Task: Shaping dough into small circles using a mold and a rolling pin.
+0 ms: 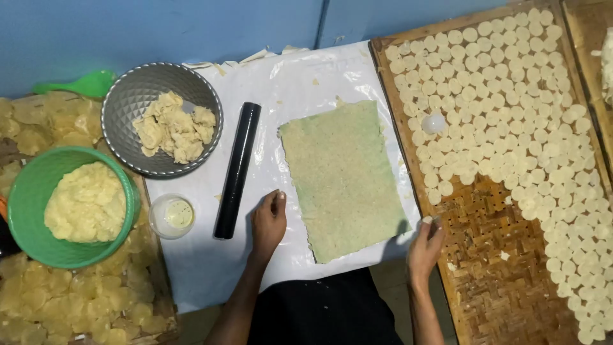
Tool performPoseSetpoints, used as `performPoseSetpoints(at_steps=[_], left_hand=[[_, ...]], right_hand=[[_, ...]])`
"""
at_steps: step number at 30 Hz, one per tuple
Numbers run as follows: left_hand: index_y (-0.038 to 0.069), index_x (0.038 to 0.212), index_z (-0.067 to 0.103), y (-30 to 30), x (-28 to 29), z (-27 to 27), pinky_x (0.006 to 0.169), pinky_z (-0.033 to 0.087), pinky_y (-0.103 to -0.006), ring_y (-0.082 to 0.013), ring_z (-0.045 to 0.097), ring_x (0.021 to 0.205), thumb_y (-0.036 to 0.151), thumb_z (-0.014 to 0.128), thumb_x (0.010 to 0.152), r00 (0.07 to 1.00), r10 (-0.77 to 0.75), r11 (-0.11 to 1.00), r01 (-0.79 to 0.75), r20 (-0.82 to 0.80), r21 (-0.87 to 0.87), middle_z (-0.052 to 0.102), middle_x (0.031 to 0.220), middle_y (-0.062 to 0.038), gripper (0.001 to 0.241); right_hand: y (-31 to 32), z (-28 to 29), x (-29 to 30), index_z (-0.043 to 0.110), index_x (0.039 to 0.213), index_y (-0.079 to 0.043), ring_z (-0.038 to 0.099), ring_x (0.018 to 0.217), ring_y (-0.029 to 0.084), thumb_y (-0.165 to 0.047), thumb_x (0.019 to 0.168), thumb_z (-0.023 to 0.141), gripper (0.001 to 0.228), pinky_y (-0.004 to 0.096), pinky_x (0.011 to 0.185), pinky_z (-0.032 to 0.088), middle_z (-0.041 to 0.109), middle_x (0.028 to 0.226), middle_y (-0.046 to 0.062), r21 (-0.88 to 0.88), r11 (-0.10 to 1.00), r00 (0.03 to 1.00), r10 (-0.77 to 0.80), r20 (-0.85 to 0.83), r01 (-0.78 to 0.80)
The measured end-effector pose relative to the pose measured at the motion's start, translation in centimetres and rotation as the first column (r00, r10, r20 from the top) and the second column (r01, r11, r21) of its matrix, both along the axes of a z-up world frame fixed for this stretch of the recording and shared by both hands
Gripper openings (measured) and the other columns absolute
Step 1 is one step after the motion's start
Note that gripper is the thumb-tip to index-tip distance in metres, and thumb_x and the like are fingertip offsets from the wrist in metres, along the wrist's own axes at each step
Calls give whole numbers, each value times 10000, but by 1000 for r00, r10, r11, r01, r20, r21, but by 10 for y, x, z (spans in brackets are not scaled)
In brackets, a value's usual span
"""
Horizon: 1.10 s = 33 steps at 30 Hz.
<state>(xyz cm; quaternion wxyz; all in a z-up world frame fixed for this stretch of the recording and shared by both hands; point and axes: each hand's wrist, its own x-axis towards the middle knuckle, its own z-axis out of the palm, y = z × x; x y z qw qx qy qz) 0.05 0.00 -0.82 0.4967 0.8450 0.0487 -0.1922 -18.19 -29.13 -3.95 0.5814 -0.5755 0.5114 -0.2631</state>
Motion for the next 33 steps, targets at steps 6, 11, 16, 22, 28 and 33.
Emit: performPoseSetpoints(at_steps=[6,11,16,22,28,33], left_hand=[[11,1239,712,-9,12,-36,775,591,-471,-388,740,964,299,620,1030,986,27,997,-39,163,71,770,1009,-216,368],[-1,1276,691,-25,23,-14,754,574,-447,-350,721,891,162,604,1013,934,118,986,-151,338,75,748,939,-169,321],[53,1333,668,-28,36,-9,787,561,-443,-360,690,927,69,577,987,860,28,977,-131,510,168,699,964,-163,357],[145,1476,560,-18,78,-39,828,531,-405,-323,630,1017,-37,591,951,740,-279,920,25,612,391,623,1103,-146,557],[229,1522,504,-12,115,-70,851,469,-405,-303,563,1054,-48,560,952,626,-400,885,74,670,459,546,1200,-135,635],[236,1463,562,-11,132,-81,817,454,-403,-289,547,1035,-46,542,959,593,-410,890,94,693,447,515,1194,-106,578]], right_hand=[[-61,78,120,497,1447,55,366,1380,555,-132,1045,654,470,698,1106,312,386,1424,347,-658,616,896,209,-393,-433],[-154,31,181,578,1344,17,522,1130,552,-305,1001,718,490,675,789,528,454,1145,220,-626,324,684,103,-722,-709],[-186,-16,185,548,1233,21,625,997,538,-368,985,705,488,672,695,543,554,1059,244,-560,302,615,129,-778,-772],[-166,-6,188,524,1169,50,658,921,556,-393,961,709,523,668,686,534,588,995,269,-606,366,681,118,-722,-706],[-30,30,185,522,1227,139,624,986,631,-216,932,693,493,700,821,498,617,1047,402,-617,346,706,391,-590,-707],[53,7,223,523,1283,47,680,1033,509,-284,909,680,523,609,857,547,678,1092,316,-558,180,542,592,-596,-810]])
